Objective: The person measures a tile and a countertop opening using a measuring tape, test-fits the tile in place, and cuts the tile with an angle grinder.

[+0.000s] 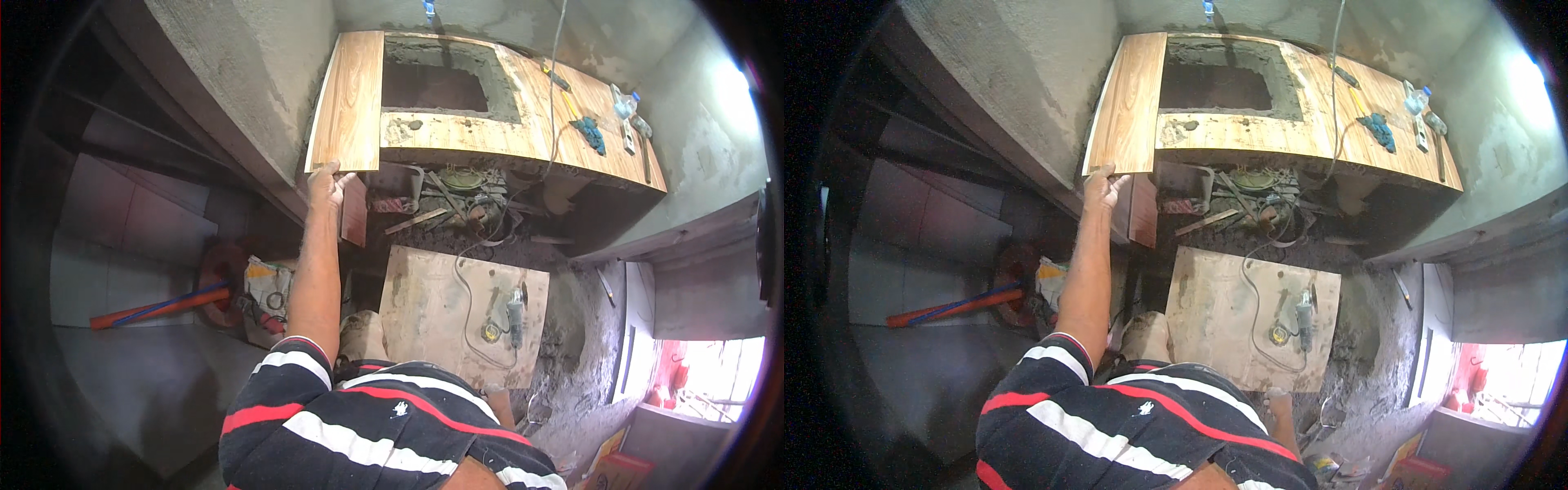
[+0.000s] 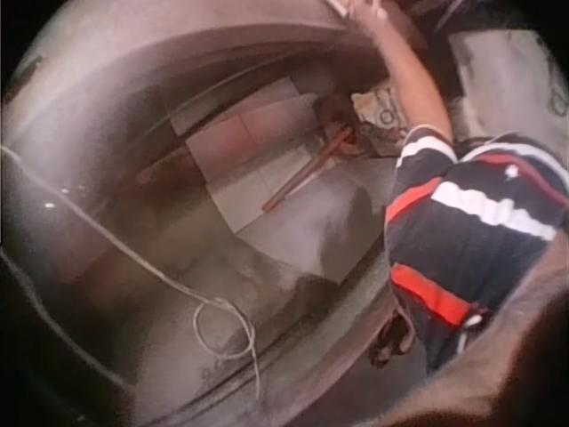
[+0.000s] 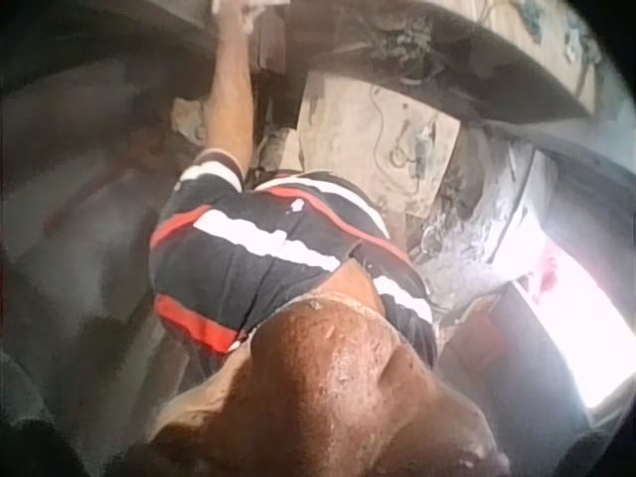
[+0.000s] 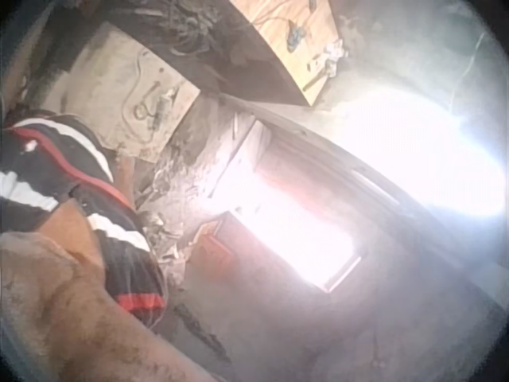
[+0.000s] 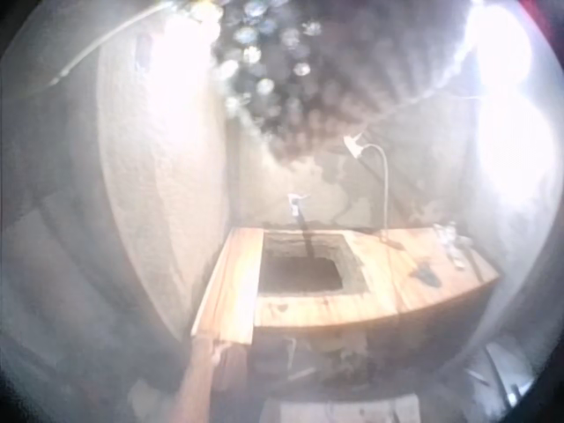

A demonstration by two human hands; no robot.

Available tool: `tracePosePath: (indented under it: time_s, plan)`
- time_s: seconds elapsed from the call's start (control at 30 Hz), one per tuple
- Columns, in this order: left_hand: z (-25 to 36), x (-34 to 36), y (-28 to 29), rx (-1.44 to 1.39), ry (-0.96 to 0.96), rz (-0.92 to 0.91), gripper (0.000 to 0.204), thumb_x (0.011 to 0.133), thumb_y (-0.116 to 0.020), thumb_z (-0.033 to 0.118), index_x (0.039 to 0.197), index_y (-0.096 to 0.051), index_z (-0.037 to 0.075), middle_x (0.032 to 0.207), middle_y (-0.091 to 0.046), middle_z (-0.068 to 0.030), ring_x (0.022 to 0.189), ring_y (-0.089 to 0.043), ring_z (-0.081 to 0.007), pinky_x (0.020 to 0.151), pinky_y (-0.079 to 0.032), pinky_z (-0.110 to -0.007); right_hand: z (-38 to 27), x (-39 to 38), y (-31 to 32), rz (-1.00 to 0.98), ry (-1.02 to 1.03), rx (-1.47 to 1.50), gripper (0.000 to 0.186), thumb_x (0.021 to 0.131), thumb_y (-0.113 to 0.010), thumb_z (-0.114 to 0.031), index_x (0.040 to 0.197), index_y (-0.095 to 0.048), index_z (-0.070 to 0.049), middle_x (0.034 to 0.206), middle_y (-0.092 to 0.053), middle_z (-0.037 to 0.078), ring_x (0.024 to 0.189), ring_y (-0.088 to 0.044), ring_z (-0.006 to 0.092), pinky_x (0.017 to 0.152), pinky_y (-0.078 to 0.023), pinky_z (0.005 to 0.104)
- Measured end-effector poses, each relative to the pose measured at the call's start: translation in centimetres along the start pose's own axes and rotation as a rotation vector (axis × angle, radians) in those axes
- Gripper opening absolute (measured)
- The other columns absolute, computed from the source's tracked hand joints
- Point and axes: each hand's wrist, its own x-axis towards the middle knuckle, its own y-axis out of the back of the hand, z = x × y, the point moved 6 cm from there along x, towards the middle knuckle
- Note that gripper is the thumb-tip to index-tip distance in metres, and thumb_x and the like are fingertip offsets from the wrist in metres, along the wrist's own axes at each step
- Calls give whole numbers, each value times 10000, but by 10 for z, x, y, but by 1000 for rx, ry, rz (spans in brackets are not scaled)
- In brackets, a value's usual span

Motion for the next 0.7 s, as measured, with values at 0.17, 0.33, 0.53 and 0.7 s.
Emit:
tracePosePath:
  time_s: [0.17,0.33,0.53,0.7]
  plan:
    - [-1,-9,-14,28,2,56,304,937,-662,32,1221,-587,-48,1075,-700,-158,900,-726,-314,731,-646,-496,10,1,-6,-43,-41,-184,210,906,-605,-207,978,-725,-50,896,-731,112,741,-715,214,537,-540,386]
    - [3,-15,-11,37,-20,44,301,933,-669,35,1217,-596,-33,1089,-692,-143,949,-709,-301,757,-626,-494,15,-3,-4,-64,-64,-248,207,894,-612,-201,967,-731,-48,876,-732,110,730,-714,208,531,-538,381]
    - [3,-14,-5,23,-7,39,267,922,-686,33,1177,-618,-12,1054,-683,-125,929,-689,-278,768,-621,-486,25,-7,-8,-68,-136,-186,203,881,-621,-194,954,-739,-45,851,-732,108,717,-713,200,524,-536,376]
    - [1,-13,-10,41,-19,44,259,922,-692,42,1166,-621,-12,1028,-686,-118,880,-693,-273,771,-622,-489,42,-7,-24,-68,-385,174,200,870,-629,-188,943,-746,-43,830,-733,107,706,-712,193,519,-534,371]
